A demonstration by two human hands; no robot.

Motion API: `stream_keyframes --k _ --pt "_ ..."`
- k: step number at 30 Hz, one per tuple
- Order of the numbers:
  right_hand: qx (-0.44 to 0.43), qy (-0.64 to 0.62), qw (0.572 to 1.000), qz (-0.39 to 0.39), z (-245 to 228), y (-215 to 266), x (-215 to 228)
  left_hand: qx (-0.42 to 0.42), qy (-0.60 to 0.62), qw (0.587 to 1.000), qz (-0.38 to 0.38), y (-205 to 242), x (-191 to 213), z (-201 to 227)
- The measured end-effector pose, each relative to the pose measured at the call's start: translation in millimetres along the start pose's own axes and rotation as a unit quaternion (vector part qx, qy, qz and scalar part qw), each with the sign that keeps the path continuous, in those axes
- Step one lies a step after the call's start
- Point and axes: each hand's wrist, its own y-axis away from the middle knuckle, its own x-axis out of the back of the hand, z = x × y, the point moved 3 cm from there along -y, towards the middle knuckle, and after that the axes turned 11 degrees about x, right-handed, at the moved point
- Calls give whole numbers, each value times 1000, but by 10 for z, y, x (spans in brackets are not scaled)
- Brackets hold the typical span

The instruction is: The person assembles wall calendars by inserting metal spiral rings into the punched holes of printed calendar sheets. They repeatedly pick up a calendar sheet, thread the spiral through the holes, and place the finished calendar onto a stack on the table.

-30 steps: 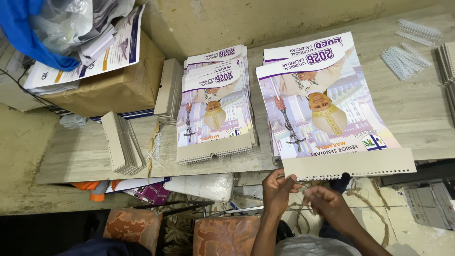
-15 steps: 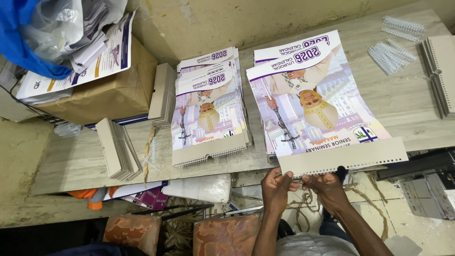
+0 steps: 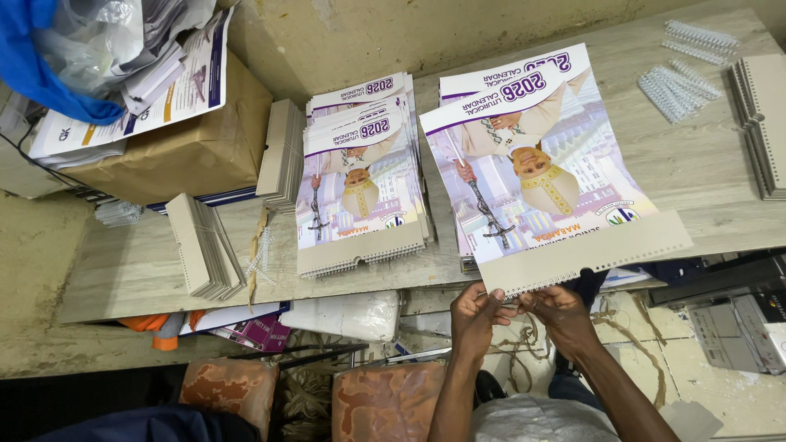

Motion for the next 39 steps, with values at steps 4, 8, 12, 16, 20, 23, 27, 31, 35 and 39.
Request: stream_keyframes --k 4,8,12,16,20,23,27,31,35,39 --pt "6 -12 1000 -7 -158 53 -86 -22 -20 999 -13 22 -43 11" --pt "14 -3 1000 7 -253 112 -211 -26 -44 999 0 29 -59 2" --pt "20 27 999 26 -331 147 -271 -18 -43 999 14 112 -115 48" --pt "24 20 999 32 -354 130 -286 -15 -22 998 50 161 -179 127" --pt "-26 14 999 13 -454 100 -336 10 23 999 20 157 -158 152" --pt "-4 -48 998 -42 -620 24 -156 -19 39 998 50 137 7 207" --pt "-34 3 996 -78 -447 -144 211 5 32 999 -7 72 89 133" --pt "-40 -25 995 -93 -369 -251 286 67 22 997 -41 -136 211 -57" --pt "-92 40 994 -46 -527 -192 162 64 36 996 -54 -130 165 -78" --pt "-54 46 996 -61 -705 -156 23 61 -17 997 -51 -14 26 38"
